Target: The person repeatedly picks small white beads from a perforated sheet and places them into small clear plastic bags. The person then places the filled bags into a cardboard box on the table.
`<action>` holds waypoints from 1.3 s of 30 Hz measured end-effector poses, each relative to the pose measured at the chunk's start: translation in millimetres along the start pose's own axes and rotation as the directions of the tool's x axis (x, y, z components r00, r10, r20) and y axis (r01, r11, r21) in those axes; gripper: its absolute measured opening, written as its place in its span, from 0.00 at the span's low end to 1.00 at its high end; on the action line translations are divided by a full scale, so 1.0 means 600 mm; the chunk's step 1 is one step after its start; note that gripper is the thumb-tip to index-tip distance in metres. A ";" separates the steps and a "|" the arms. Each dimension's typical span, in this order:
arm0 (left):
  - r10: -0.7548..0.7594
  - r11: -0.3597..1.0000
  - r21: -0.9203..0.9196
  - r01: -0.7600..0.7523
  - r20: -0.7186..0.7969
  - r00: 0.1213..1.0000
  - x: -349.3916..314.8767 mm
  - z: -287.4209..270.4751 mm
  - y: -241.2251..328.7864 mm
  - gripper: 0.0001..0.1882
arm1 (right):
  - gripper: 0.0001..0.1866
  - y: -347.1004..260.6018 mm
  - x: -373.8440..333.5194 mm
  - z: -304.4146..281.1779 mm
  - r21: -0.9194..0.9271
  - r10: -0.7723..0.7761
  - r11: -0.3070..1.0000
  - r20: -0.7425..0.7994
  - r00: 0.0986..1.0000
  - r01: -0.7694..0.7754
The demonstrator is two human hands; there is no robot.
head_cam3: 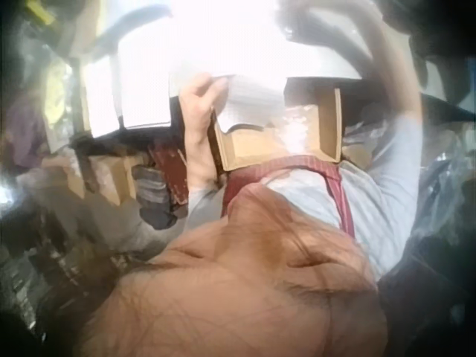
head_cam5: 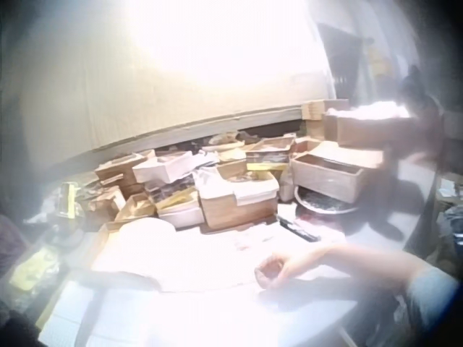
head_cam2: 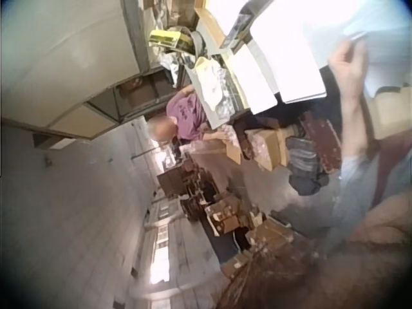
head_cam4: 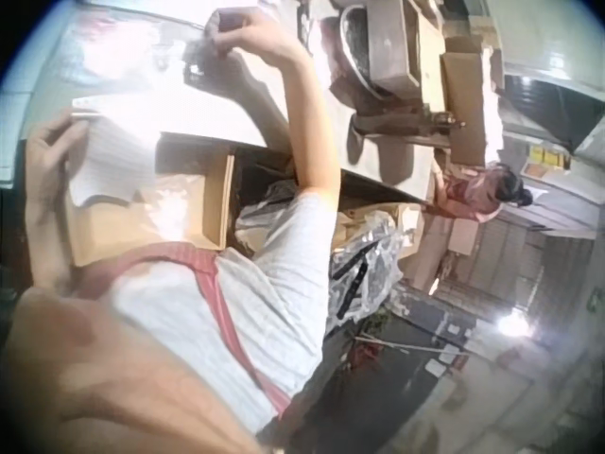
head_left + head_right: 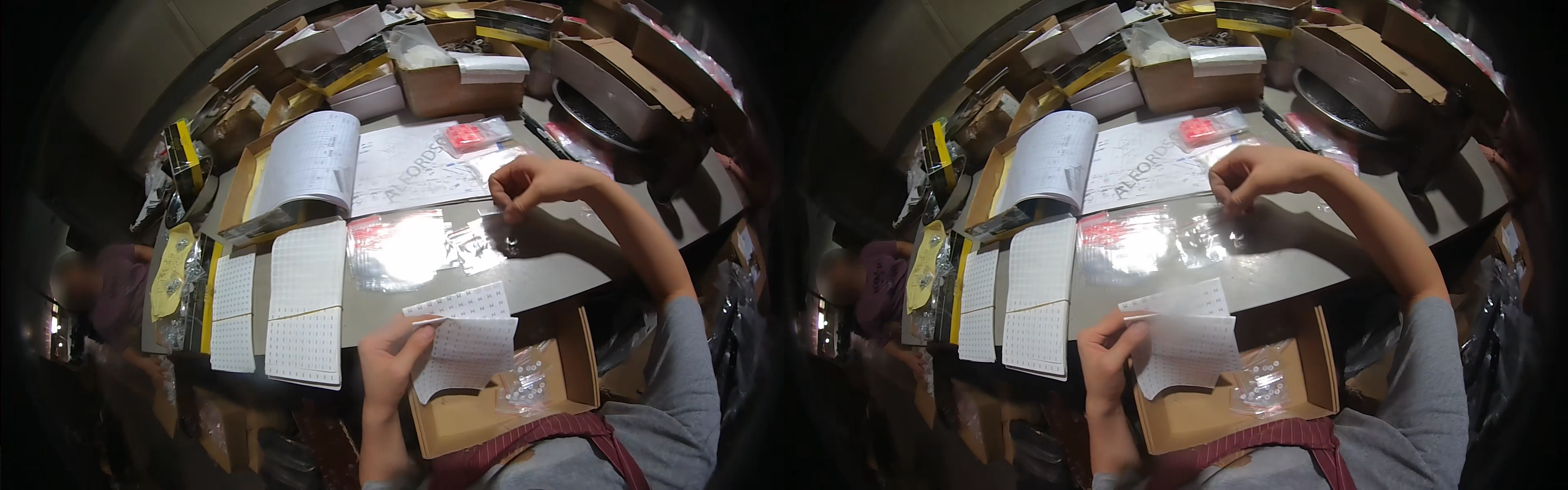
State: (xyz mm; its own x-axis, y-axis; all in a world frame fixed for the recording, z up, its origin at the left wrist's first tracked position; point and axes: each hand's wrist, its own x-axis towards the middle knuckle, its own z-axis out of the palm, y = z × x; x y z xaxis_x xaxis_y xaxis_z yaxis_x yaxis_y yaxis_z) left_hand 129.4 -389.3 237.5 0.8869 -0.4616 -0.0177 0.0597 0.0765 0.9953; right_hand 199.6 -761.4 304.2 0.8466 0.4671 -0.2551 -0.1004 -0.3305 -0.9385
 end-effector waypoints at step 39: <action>0.202 0.955 0.237 -0.179 -0.075 0.977 -0.005 0.071 -0.019 0.13 | 0.20 0.003 -0.103 0.275 -0.624 -0.509 0.740 -0.277 0.815 0.250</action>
State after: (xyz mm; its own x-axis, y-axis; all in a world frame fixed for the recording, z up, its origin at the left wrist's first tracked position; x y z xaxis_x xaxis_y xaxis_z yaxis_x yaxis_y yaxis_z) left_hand 106.7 -426.3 230.5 0.9126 -0.3689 0.1761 -0.2102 -0.0540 0.9762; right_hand 60.9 -655.5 279.9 0.8859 0.3218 0.3340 0.4635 -0.6394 -0.6134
